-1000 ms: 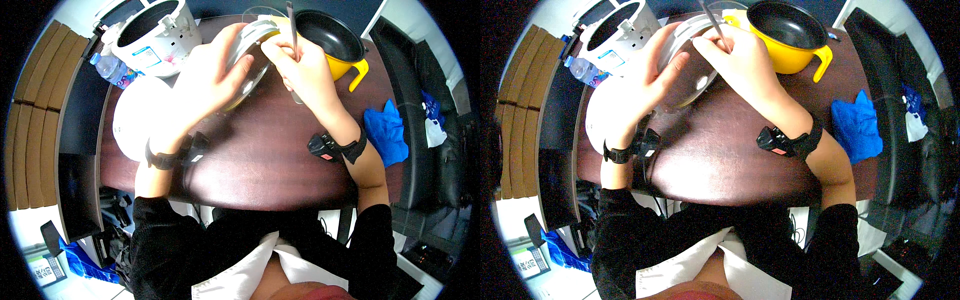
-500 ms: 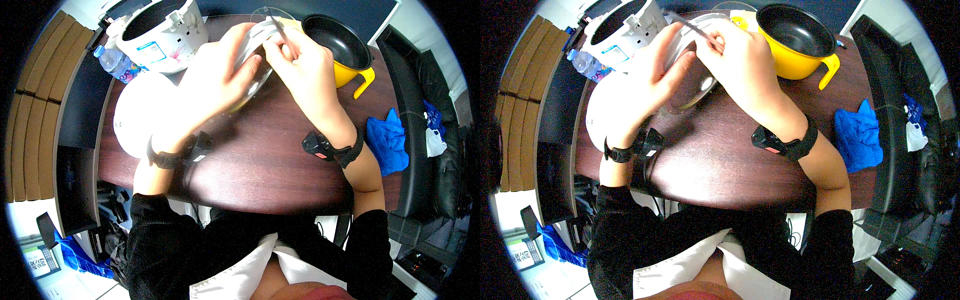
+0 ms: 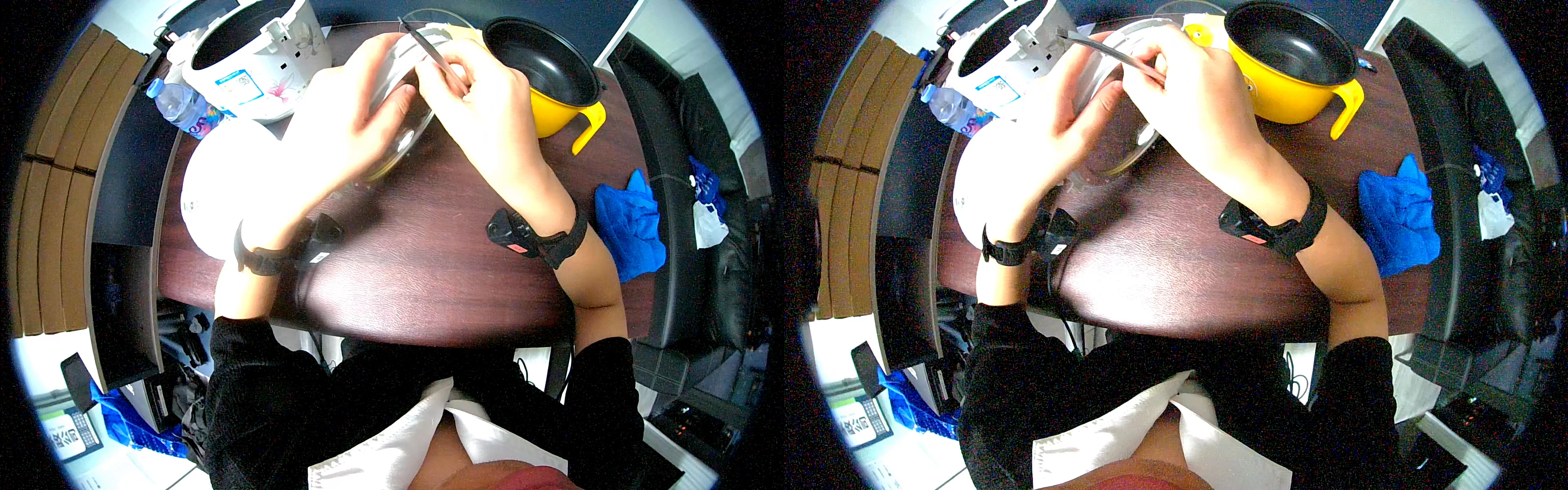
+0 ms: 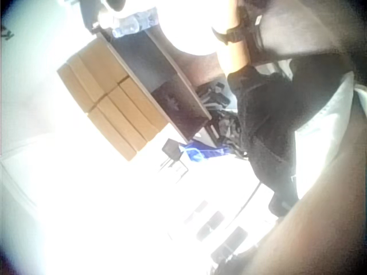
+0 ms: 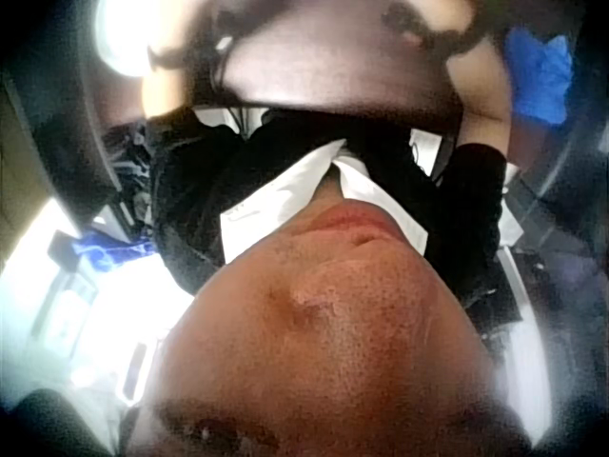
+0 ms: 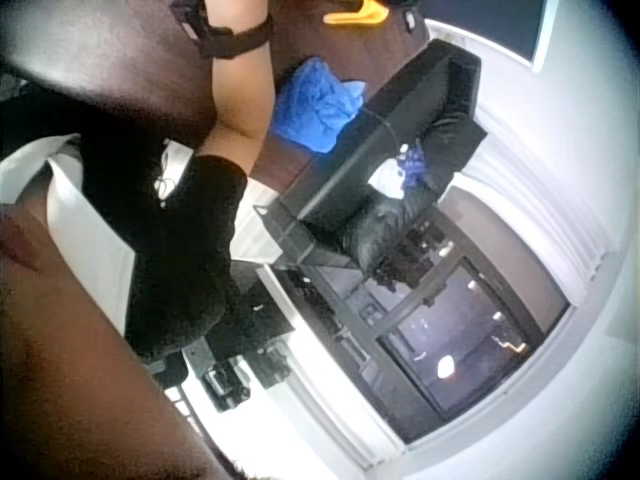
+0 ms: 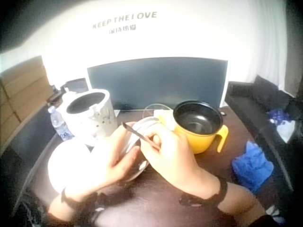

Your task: The person uses a small tool to scrape residue from the underside of a metal steamer basket lid. They repeatedly scrape along the rim and holes, then wipe the tool on a nearby yellow pot. The person continues scraping different sections of the lid throughout the clip.

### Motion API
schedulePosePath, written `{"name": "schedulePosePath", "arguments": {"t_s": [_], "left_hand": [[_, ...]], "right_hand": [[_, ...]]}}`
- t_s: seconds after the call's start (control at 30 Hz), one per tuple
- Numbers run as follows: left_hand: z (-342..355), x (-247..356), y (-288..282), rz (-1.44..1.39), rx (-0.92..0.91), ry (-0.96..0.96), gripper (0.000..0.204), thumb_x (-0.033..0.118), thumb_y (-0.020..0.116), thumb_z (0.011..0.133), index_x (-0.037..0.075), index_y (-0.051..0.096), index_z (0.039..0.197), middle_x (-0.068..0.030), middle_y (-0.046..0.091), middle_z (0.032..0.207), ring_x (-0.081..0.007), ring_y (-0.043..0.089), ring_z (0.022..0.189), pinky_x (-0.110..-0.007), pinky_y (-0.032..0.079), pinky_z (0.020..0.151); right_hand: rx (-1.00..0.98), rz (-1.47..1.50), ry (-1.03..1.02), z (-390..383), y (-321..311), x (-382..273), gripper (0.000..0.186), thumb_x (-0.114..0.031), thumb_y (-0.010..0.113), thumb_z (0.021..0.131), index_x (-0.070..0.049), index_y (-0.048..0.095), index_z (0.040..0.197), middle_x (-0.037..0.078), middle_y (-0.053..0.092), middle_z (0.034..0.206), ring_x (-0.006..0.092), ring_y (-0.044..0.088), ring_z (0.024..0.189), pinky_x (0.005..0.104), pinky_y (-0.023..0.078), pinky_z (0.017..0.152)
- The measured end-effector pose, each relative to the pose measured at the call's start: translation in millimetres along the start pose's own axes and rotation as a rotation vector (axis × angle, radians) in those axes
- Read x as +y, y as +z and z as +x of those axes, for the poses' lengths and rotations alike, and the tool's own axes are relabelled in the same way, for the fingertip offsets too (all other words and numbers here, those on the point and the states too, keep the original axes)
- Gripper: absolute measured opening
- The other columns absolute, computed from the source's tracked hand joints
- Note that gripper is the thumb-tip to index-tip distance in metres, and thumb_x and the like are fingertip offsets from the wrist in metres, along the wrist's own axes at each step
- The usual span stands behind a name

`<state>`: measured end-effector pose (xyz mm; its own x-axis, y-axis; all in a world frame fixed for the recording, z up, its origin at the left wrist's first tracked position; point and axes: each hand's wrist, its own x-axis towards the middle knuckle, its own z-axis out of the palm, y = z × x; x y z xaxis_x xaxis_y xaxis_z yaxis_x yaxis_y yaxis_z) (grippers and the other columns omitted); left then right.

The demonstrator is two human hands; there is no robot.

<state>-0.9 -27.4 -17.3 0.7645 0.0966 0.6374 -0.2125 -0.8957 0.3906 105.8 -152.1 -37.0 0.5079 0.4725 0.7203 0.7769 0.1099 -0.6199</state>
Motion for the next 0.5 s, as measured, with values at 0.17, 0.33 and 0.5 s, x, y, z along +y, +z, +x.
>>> {"name": "schedulePosePath", "arguments": {"t_s": [0.17, 0.33, 0.5], "left_hand": [[0.4, 3.3, -1.7, 0.011, -0.001, -0.026, 0.039, 0.017, 0.059, 0.084, 0.000, 0.048, 0.118, -0.0262, 0.062, 0.080, -0.0397, 0.063, 0.072, -0.042, 0.050, 0.062], [0.4, 4.3, -2.8, 0.039, 0.014, -0.023, 0.039, 0.018, 0.058, 0.085, 0.000, 0.048, 0.118, -0.0267, 0.062, 0.082, -0.0398, 0.064, 0.074, -0.042, 0.051, 0.063], [1.3, 3.7, -7.7, 0.012, 0.011, -0.082, 0.040, 0.021, 0.058, 0.085, 0.002, 0.050, 0.118, -0.0254, 0.063, 0.090, -0.0393, 0.063, 0.083, -0.042, 0.051, 0.072]], "right_hand": [[-0.031, -0.007, 0.017, -0.2, -0.1, 2.4, 0.011, -0.011, 0.067, 0.079, -0.005, 0.058, 0.083, 0.006, 0.056, 0.057, 0.0143, 0.055, 0.048, 0.0283, 0.043, 0.047], [-0.032, -0.048, -0.020, 1.2, -1.7, 2.5, 0.012, -0.012, 0.067, 0.078, -0.005, 0.058, 0.080, 0.006, 0.055, 0.056, 0.0133, 0.054, 0.048, 0.0277, 0.042, 0.046], [-0.071, -0.095, 0.022, 1.5, -17.8, 6.5, 0.015, -0.014, 0.068, 0.076, -0.003, 0.058, 0.077, 0.008, 0.055, 0.057, 0.0144, 0.055, 0.049, 0.0275, 0.044, 0.048]]}}
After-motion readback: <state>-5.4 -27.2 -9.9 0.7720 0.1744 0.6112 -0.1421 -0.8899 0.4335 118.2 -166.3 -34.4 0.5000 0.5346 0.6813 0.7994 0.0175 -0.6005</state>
